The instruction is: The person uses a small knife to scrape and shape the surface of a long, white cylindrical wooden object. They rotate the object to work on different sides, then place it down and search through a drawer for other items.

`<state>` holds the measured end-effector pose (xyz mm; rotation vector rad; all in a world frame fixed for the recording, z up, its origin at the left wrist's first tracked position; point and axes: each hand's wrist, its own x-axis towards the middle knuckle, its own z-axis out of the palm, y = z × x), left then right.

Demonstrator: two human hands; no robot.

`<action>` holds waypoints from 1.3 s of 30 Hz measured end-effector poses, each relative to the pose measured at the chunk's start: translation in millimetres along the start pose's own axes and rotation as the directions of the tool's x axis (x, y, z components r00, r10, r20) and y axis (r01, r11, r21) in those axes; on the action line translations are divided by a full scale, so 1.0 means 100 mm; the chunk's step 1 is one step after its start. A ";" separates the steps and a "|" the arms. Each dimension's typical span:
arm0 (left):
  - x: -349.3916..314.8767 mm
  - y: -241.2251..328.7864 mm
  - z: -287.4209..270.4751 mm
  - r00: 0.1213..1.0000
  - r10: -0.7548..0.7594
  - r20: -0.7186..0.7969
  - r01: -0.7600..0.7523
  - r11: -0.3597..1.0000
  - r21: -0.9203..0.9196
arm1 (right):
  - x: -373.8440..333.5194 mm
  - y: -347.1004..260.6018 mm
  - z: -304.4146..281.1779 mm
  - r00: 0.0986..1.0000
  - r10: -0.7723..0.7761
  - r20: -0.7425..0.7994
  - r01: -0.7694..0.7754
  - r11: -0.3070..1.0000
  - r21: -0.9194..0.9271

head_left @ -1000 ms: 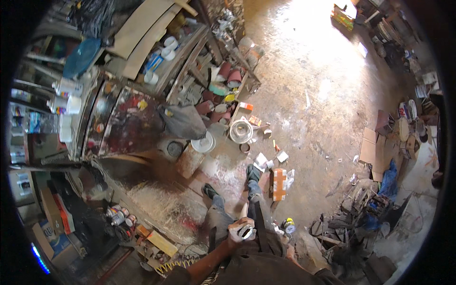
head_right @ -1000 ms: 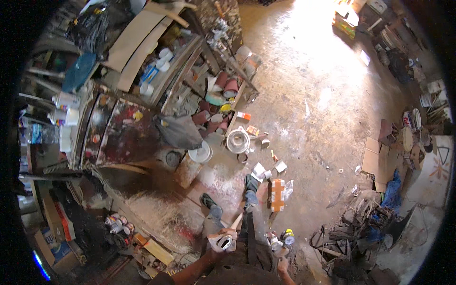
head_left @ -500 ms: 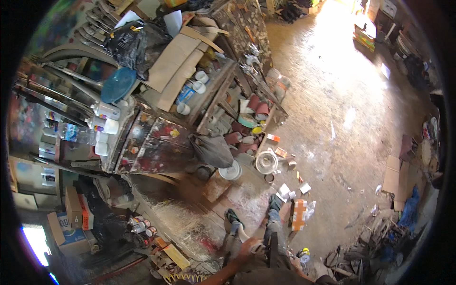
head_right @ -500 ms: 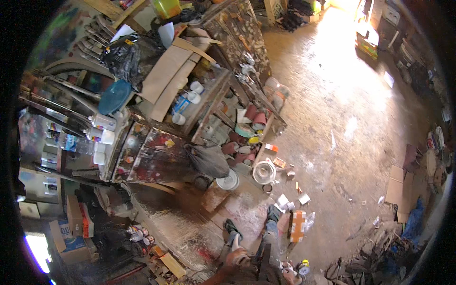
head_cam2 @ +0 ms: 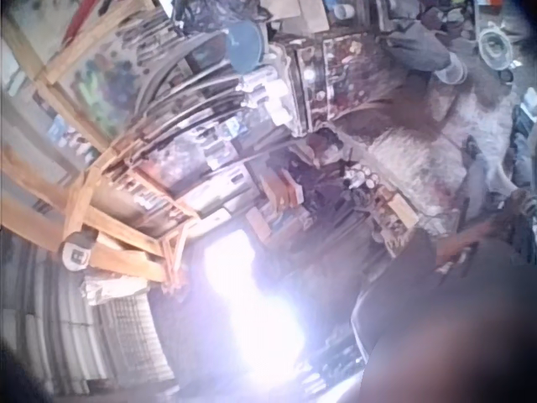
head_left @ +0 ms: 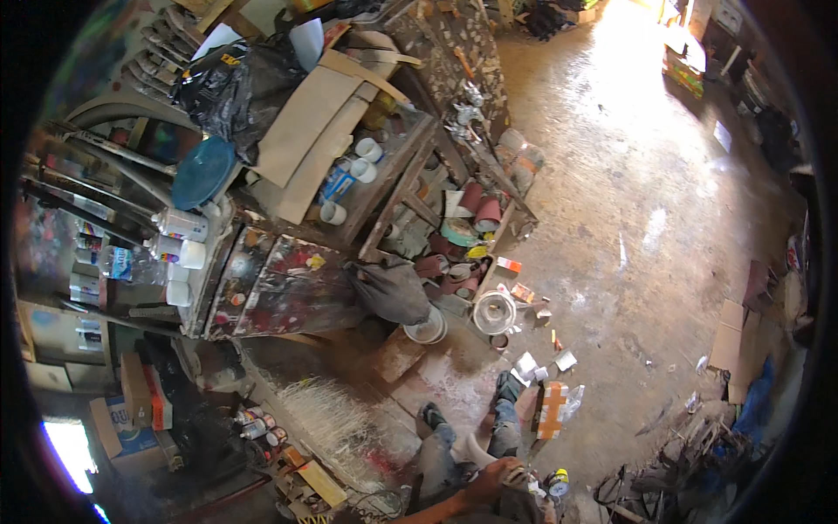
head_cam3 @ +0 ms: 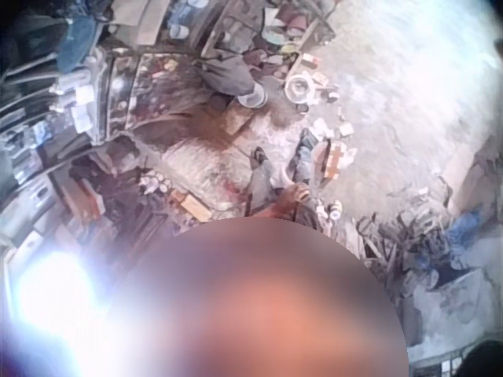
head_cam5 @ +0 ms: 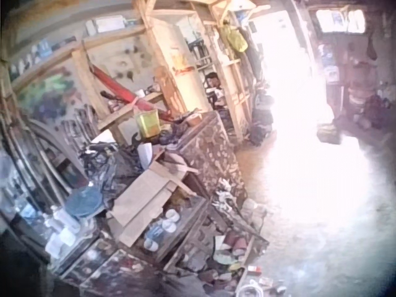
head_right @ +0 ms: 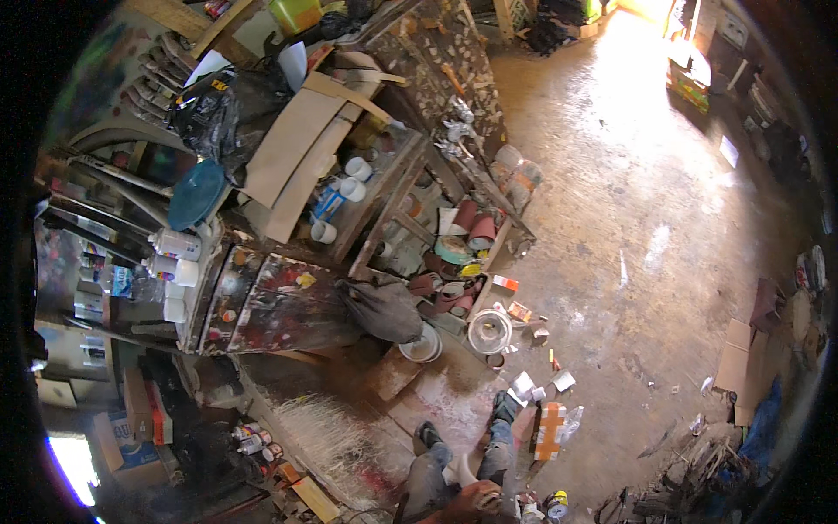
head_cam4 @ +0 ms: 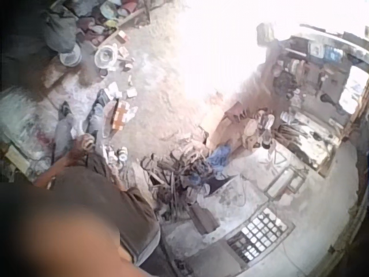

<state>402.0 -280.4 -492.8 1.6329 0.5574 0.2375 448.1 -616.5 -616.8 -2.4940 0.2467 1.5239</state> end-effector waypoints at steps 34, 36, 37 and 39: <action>1.29 -0.89 -3.02 0.764 -0.174 -0.622 0.230 0.973 0.011 | -0.05 -11.81 0.89 -0.155 -0.985 -0.077 0.924 -0.117 -0.364; 1.13 -0.77 -3.17 0.720 -0.051 -0.692 0.257 0.946 0.198 | 0.02 -11.82 0.95 -0.140 -0.988 -0.069 0.918 -0.104 -0.383; 1.07 -0.71 -3.20 0.695 0.069 -0.715 0.304 0.874 0.380 | 0.05 -11.79 0.95 -0.121 -0.991 -0.064 0.914 -0.086 -0.396; 1.09 -0.73 -3.34 0.655 -0.538 -0.531 0.273 0.824 -0.497 | 0.09 -11.77 0.95 -0.105 -0.993 -0.057 0.915 -0.074 -0.397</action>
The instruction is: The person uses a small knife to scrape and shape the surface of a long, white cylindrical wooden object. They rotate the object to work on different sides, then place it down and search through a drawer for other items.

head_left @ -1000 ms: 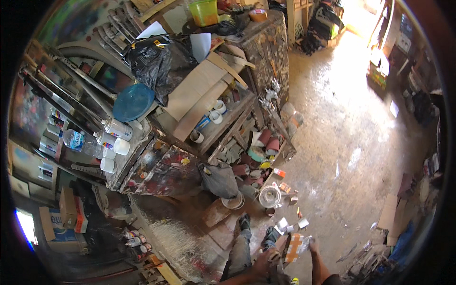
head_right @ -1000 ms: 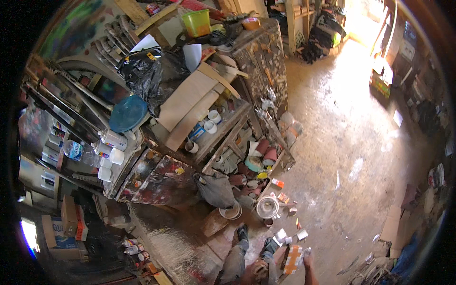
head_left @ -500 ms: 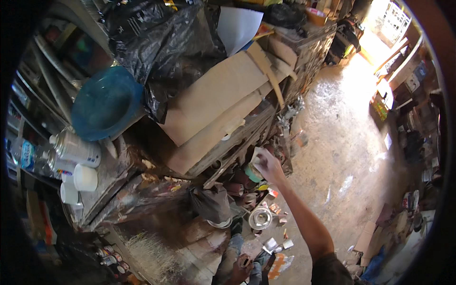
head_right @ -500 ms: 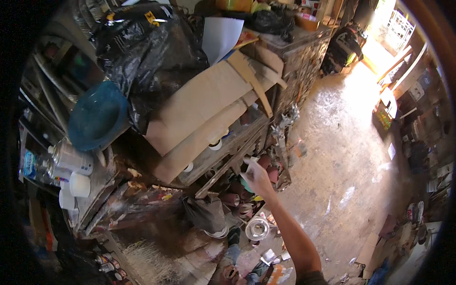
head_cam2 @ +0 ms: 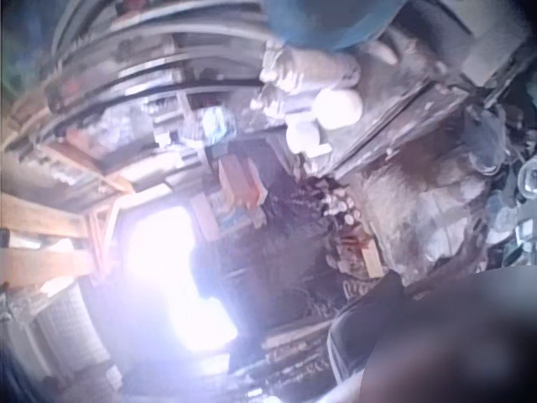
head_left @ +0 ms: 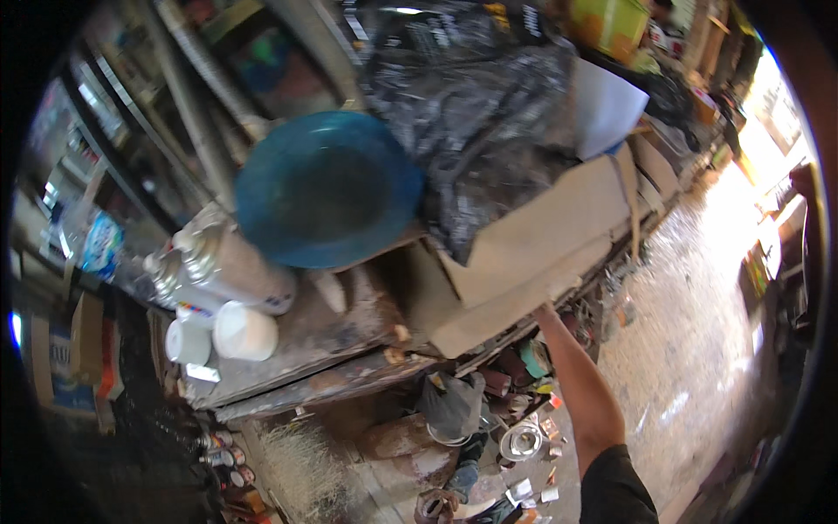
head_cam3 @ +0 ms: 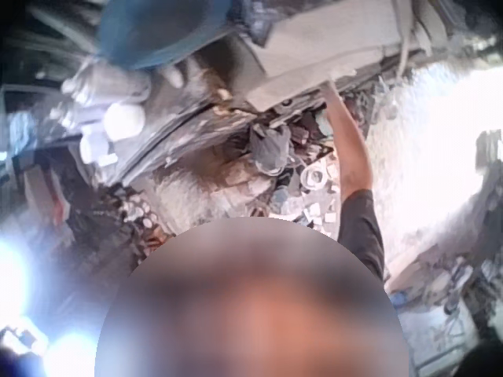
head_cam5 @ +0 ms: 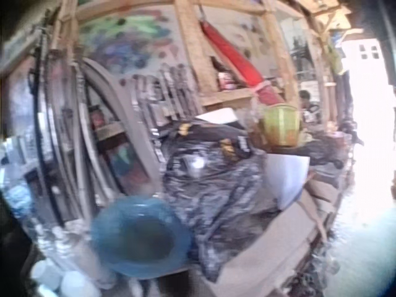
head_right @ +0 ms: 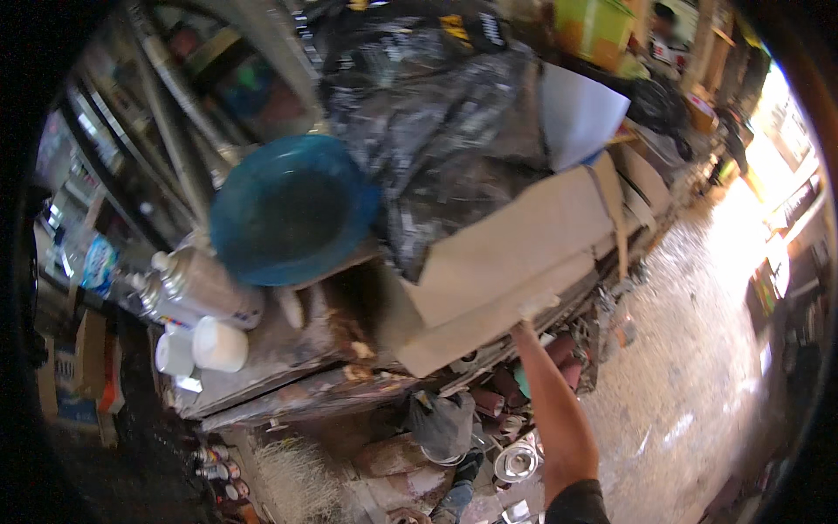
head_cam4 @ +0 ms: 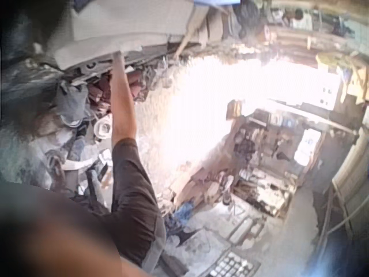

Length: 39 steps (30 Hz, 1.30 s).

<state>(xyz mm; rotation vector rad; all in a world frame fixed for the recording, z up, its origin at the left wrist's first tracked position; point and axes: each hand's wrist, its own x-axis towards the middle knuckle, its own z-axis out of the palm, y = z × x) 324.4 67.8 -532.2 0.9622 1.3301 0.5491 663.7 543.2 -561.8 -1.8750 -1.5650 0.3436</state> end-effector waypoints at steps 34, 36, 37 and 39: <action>0.59 0.46 -1.81 0.179 0.517 -0.837 -0.305 0.838 0.452 | -4.57 -0.62 -2.09 0.856 0.506 0.104 -0.513 0.807 0.293; 0.66 0.32 -1.74 0.192 0.518 -0.833 -0.150 0.855 0.497 | -5.28 -0.61 -2.31 0.798 0.590 0.122 -0.597 0.749 0.285; 0.69 0.22 -1.69 0.256 0.427 -0.867 -0.183 0.902 0.390 | -5.59 -0.62 -2.41 0.744 0.657 0.120 -0.661 0.699 0.272; 0.70 0.00 -1.59 0.283 0.478 -0.832 -0.133 0.878 0.459 | -6.08 -0.64 -2.57 0.652 0.753 0.090 -0.739 0.604 0.299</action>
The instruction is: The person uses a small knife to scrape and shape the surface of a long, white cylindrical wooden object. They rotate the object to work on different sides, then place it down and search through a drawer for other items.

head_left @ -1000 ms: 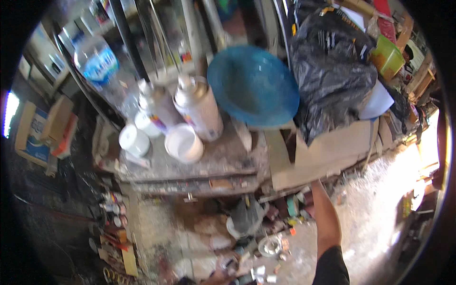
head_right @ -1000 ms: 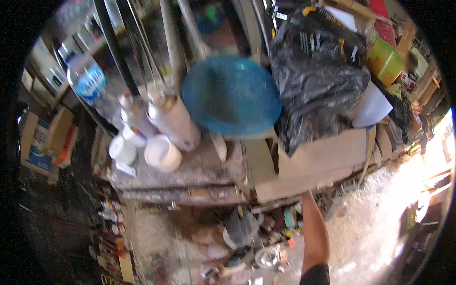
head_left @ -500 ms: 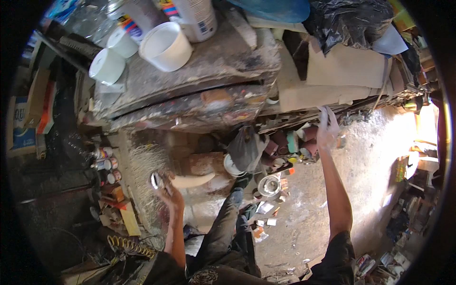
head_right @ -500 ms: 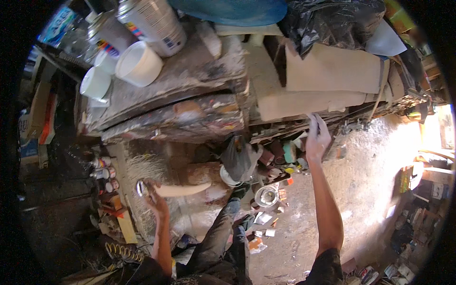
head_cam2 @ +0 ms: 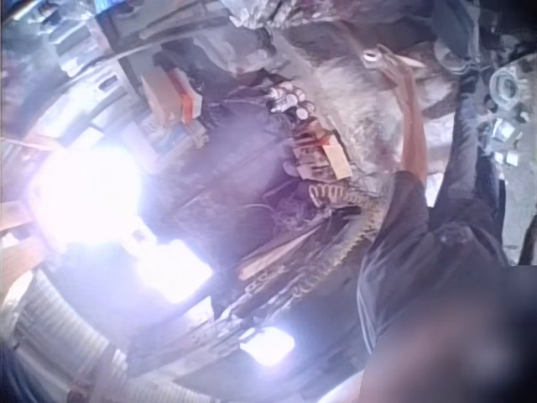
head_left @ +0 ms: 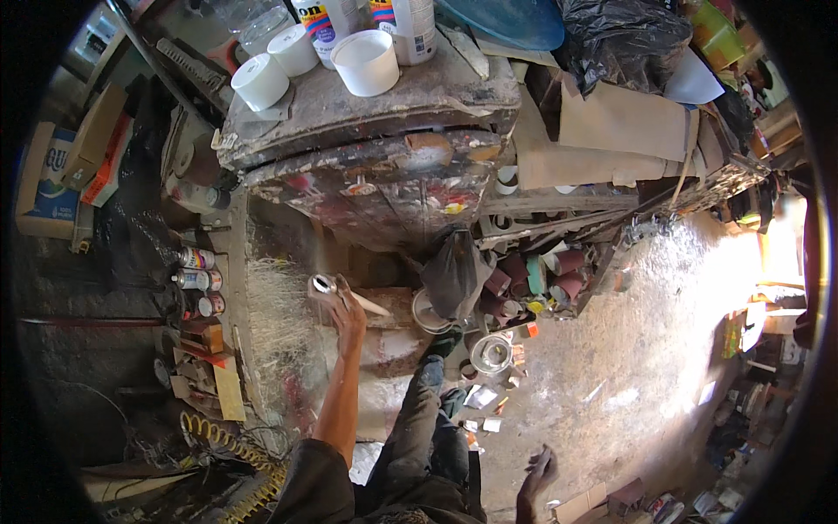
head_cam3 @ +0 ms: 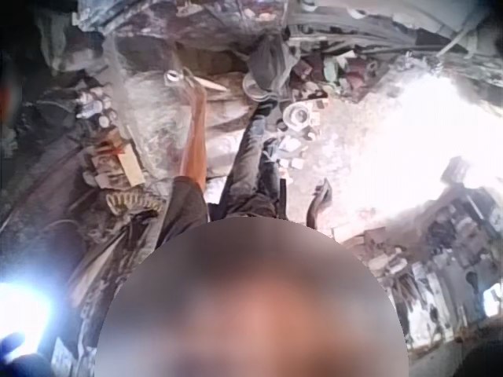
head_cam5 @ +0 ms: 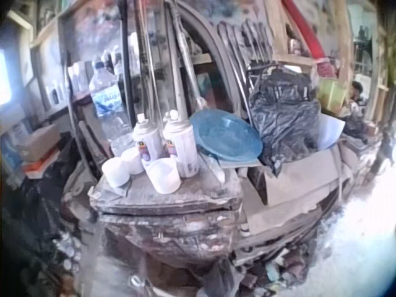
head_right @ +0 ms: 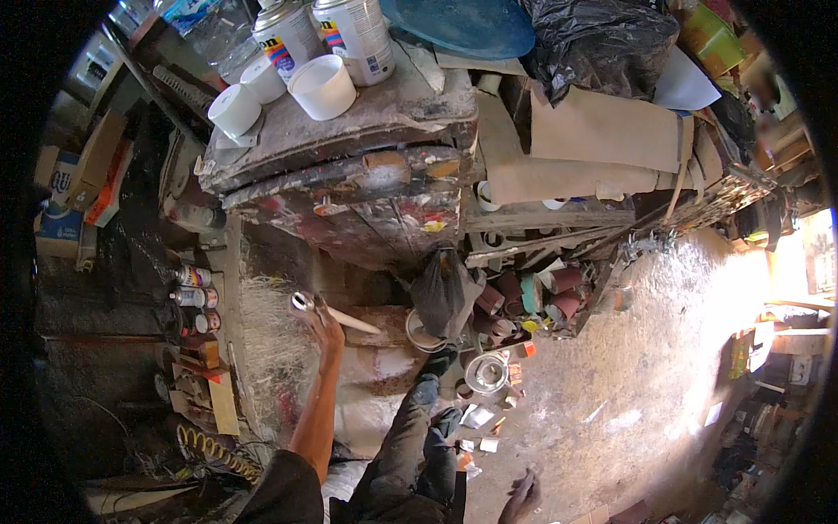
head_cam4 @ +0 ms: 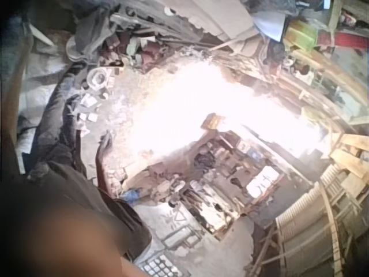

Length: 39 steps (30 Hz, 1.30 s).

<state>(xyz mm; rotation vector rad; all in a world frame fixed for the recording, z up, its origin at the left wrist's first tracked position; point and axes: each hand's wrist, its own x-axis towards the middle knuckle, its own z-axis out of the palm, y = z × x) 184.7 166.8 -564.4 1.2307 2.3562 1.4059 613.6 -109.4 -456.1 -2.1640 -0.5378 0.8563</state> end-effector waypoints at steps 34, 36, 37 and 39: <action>1.23 0.17 0.49 0.965 -0.230 0.123 0.236 0.971 -0.032 | 0.43 -0.04 0.43 0.993 0.013 0.117 -0.002 0.996 -0.092; 1.24 0.15 0.50 0.958 -0.243 0.151 0.247 0.969 -0.009 | 0.42 0.07 0.36 0.991 0.013 0.134 0.003 0.993 -0.119; 1.25 0.15 0.50 0.973 -0.189 0.135 0.191 0.982 0.000 | 0.41 0.11 0.33 0.990 0.010 0.139 0.009 0.991 -0.132; 1.25 0.16 0.48 0.970 -0.173 0.173 0.164 0.984 0.067 | 0.35 0.13 0.29 0.993 0.036 0.113 -0.029 0.998 -0.063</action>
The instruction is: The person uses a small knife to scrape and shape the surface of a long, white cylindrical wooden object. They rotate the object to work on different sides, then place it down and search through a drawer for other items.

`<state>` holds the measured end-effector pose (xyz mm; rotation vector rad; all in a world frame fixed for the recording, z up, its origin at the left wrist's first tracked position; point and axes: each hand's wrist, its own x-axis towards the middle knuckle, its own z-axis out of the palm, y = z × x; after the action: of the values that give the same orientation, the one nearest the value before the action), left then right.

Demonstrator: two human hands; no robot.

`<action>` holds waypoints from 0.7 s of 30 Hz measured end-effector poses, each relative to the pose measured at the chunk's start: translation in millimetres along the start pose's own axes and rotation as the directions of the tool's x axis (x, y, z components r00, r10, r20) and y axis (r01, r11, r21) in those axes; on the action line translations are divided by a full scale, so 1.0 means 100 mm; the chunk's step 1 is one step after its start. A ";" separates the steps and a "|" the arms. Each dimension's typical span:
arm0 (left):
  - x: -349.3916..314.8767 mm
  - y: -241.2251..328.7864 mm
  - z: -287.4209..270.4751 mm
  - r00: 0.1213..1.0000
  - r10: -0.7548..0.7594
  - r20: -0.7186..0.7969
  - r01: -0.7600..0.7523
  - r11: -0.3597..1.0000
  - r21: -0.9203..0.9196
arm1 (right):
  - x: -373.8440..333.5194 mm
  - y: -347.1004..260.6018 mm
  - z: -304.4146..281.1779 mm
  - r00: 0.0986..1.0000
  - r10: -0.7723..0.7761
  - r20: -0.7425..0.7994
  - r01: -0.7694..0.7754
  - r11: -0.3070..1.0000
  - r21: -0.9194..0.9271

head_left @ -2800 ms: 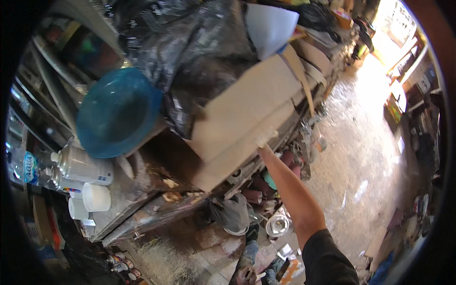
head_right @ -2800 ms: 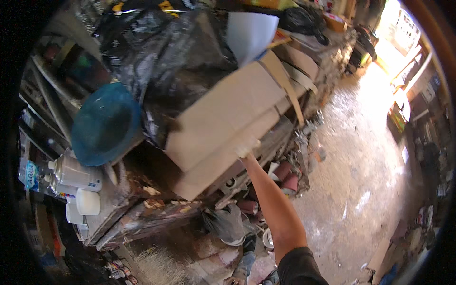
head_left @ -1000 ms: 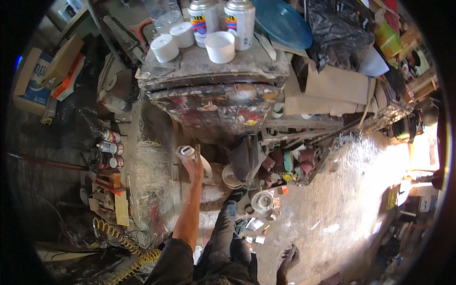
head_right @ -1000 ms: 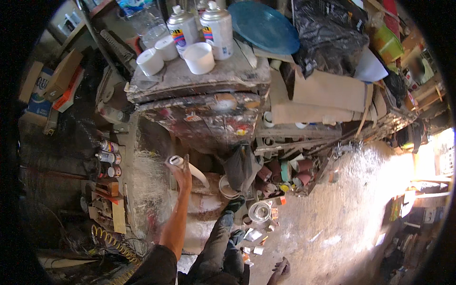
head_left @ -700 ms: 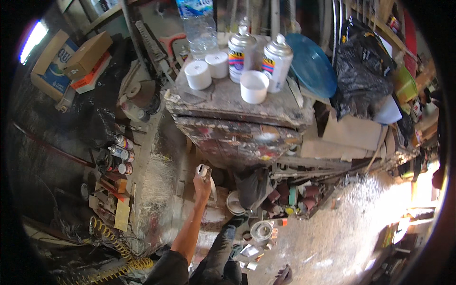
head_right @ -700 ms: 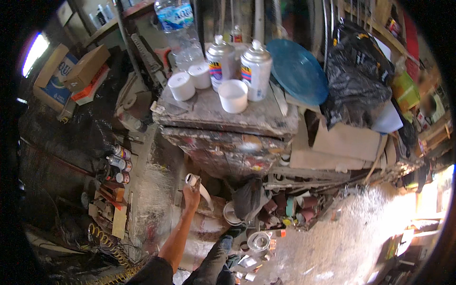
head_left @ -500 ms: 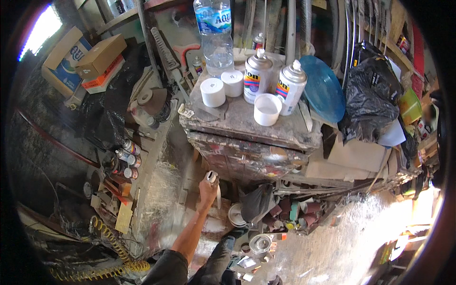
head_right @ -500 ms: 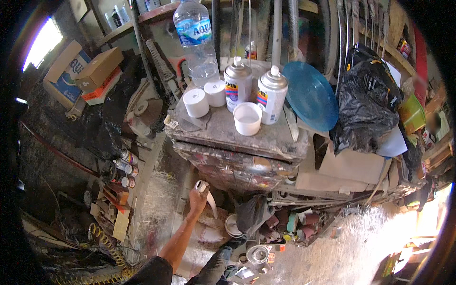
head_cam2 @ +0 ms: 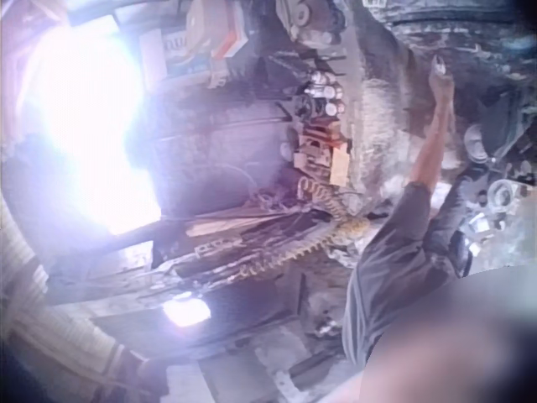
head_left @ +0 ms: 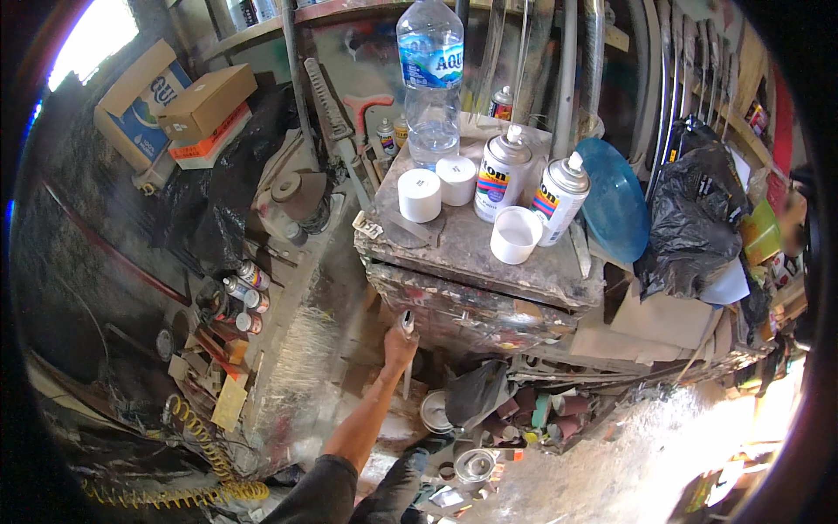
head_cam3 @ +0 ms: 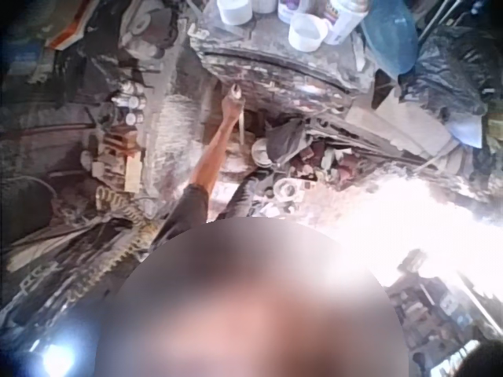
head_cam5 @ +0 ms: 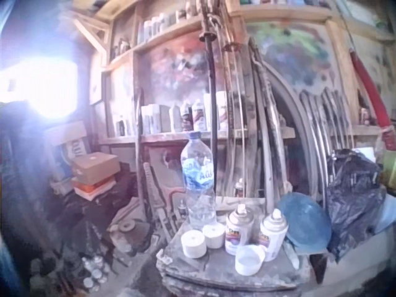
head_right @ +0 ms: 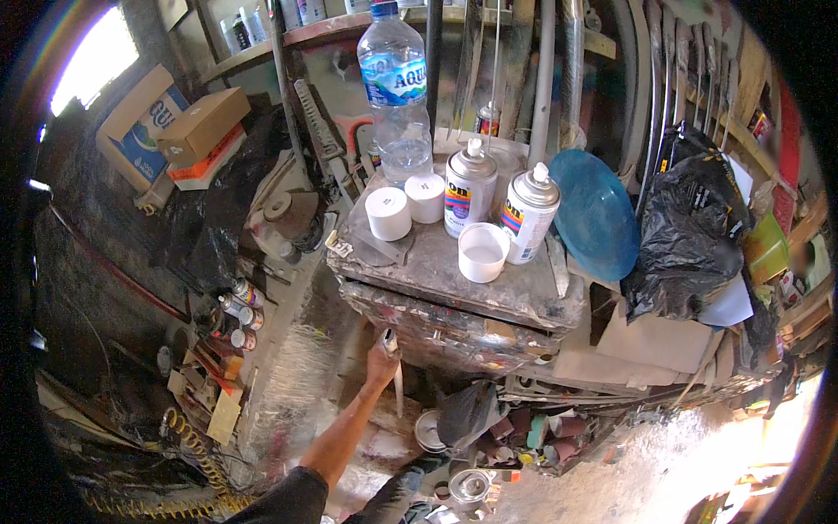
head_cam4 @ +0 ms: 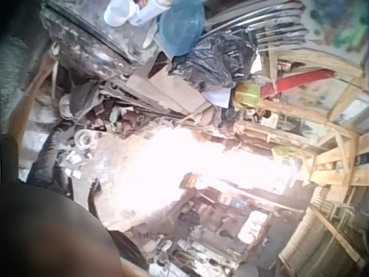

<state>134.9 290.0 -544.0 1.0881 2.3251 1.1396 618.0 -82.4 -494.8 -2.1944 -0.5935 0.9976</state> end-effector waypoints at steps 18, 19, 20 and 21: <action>-3.20 1.62 -1.60 0.366 0.711 0.600 0.206 0.567 -0.797 | -1.02 -2.57 -0.11 0.401 -0.768 0.499 0.784 0.569 0.247; -3.30 1.78 -1.80 0.373 0.697 0.613 0.133 0.613 -0.779 | -1.21 -2.77 -0.16 0.367 -0.788 0.494 0.810 0.532 0.246; -3.39 1.93 -1.99 0.389 0.689 0.612 0.041 0.651 -0.758 | -1.40 -2.92 -0.21 0.262 -0.841 0.474 0.848 0.435 0.303; -3.46 2.04 -2.20 0.372 0.667 0.646 0.057 0.678 -0.733 | -1.61 -3.02 -0.27 0.280 -0.814 0.509 0.838 0.466 0.284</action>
<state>334.5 -8.1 -259.3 1.3998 0.7221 0.9679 501.1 14.8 -187.2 -1.1350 -1.8452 0.9960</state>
